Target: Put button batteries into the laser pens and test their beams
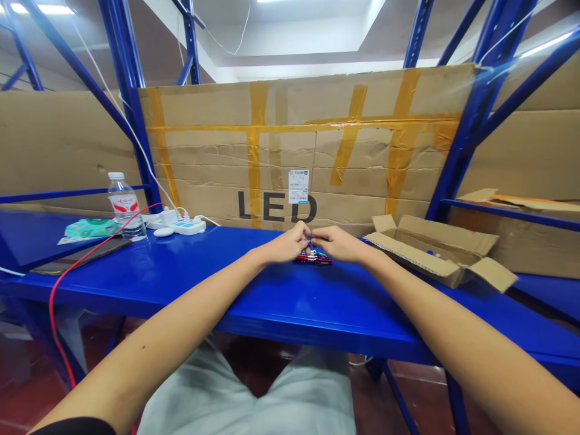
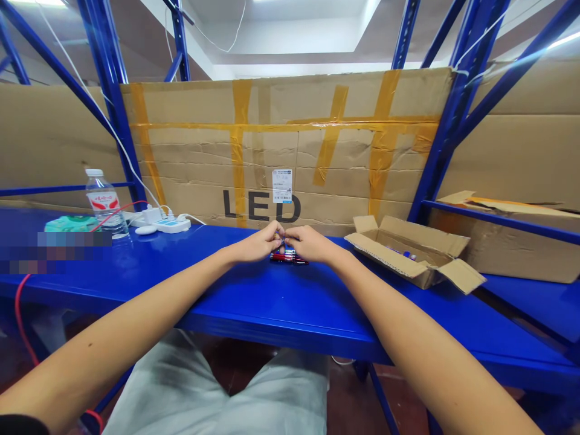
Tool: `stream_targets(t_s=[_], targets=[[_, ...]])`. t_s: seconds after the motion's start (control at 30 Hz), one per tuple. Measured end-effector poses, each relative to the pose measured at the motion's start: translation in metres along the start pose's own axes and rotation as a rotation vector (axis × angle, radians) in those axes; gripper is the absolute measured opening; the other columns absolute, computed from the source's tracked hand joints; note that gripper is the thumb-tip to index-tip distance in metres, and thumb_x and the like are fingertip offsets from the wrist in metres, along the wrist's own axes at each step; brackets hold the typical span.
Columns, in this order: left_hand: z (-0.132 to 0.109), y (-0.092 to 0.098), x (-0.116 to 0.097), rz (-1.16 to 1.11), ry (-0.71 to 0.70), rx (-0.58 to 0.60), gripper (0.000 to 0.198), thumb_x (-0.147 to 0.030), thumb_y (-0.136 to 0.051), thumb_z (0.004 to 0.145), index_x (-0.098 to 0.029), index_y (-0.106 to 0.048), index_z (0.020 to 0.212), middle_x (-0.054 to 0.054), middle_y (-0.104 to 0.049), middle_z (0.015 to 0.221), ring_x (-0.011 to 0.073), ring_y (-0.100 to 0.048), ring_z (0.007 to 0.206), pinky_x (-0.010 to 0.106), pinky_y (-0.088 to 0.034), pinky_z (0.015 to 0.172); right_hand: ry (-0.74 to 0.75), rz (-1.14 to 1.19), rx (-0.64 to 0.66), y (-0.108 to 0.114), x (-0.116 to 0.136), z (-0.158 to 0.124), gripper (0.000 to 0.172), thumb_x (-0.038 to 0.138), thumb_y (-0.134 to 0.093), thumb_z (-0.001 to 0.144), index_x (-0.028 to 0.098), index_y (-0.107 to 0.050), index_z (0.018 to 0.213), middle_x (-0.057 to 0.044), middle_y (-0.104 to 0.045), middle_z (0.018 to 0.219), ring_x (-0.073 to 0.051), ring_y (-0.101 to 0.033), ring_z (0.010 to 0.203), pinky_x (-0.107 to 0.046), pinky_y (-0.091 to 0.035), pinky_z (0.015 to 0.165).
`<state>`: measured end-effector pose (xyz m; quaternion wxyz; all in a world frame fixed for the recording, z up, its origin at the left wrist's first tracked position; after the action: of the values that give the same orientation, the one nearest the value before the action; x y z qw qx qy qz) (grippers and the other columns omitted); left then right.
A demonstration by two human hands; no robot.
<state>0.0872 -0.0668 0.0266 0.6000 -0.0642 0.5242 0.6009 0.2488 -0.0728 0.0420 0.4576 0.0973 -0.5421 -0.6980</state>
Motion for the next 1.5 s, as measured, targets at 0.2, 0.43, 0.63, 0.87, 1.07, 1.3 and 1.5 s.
stream_targets(t_s=[0.2,0.43,0.63,0.87,1.07,1.3,1.5], targets=[[-0.002,-0.002,-0.002,0.165,-0.103,-0.032,0.023,-0.005,-0.051,0.078,-0.02,-0.044,0.094,0.001,-0.061,0.076,0.0147,-0.059,0.072,0.025,-0.04,0.065,-0.028,-0.005,-0.004,0.003,-0.007,-0.003,0.021,0.026,-0.048,0.083,0.017,-0.053,0.064,0.001,-0.055,0.06,-0.012,-0.046,0.058,-0.024,-0.033,0.057],[-0.004,0.0,-0.007,0.322,-0.139,-0.136,0.031,-0.005,-0.061,0.072,-0.023,-0.052,0.096,0.003,-0.071,0.087,0.0201,-0.065,0.085,0.027,-0.043,0.073,-0.352,0.612,0.043,-0.01,-0.007,-0.004,0.022,0.031,-0.054,0.078,0.022,-0.041,0.063,0.01,-0.027,0.04,-0.007,-0.024,0.034,-0.022,-0.023,0.036],[-0.002,0.005,-0.009,0.305,-0.165,-0.203,0.03,-0.013,-0.068,0.074,-0.024,-0.057,0.099,0.003,-0.073,0.094,0.0202,-0.066,0.092,0.028,-0.045,0.078,-0.301,0.53,-0.003,-0.002,-0.004,-0.002,0.022,0.034,-0.056,0.08,0.02,-0.048,0.066,0.009,-0.032,0.04,-0.007,-0.028,0.032,-0.022,-0.026,0.034],[0.0,0.004,-0.008,0.336,-0.217,-0.144,0.023,-0.022,-0.062,0.084,-0.019,-0.057,0.106,0.01,-0.068,0.102,0.0212,-0.062,0.098,0.032,-0.045,0.085,-0.226,0.29,0.006,0.005,-0.006,-0.004,0.023,0.037,-0.052,0.083,0.018,-0.052,0.07,0.007,-0.041,0.041,-0.009,-0.04,0.033,-0.022,-0.032,0.039],[0.003,0.004,-0.006,0.503,-0.192,-0.133,0.017,-0.014,-0.051,0.087,-0.017,-0.062,0.074,0.008,-0.063,0.08,0.0203,-0.058,0.083,0.031,-0.043,0.08,-0.19,0.194,0.005,0.006,-0.007,-0.004,0.025,0.037,-0.048,0.085,0.017,-0.054,0.07,0.007,-0.041,0.043,-0.008,-0.041,0.036,-0.022,-0.032,0.042],[-0.003,0.005,-0.008,0.515,-0.196,-0.15,0.01,-0.023,-0.06,0.086,-0.016,-0.061,0.079,0.003,-0.064,0.071,0.0153,-0.055,0.067,0.026,-0.037,0.064,-0.146,0.246,0.005,0.005,-0.01,-0.002,0.029,0.034,-0.051,0.085,0.018,-0.047,0.061,0.006,-0.041,0.041,-0.008,-0.04,0.037,-0.021,-0.03,0.041],[-0.007,0.001,-0.014,0.665,-0.322,-0.132,0.01,-0.019,-0.054,0.089,-0.016,-0.057,0.08,0.004,-0.064,0.075,0.0162,-0.057,0.07,0.027,-0.038,0.065,-0.245,0.712,0.081,0.002,-0.014,-0.004,0.023,0.031,-0.061,0.081,0.017,-0.052,0.065,0.01,-0.03,0.04,-0.005,-0.024,0.034,-0.02,-0.025,0.034]])
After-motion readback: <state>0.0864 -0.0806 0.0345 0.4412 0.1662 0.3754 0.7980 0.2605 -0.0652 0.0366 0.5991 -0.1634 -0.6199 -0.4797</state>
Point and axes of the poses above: each hand's wrist, its own z-axis towards the middle knuckle, its own y-axis out of the back of the hand, x = y × z, the point moved 2 cm from there along z, towards the middle knuckle
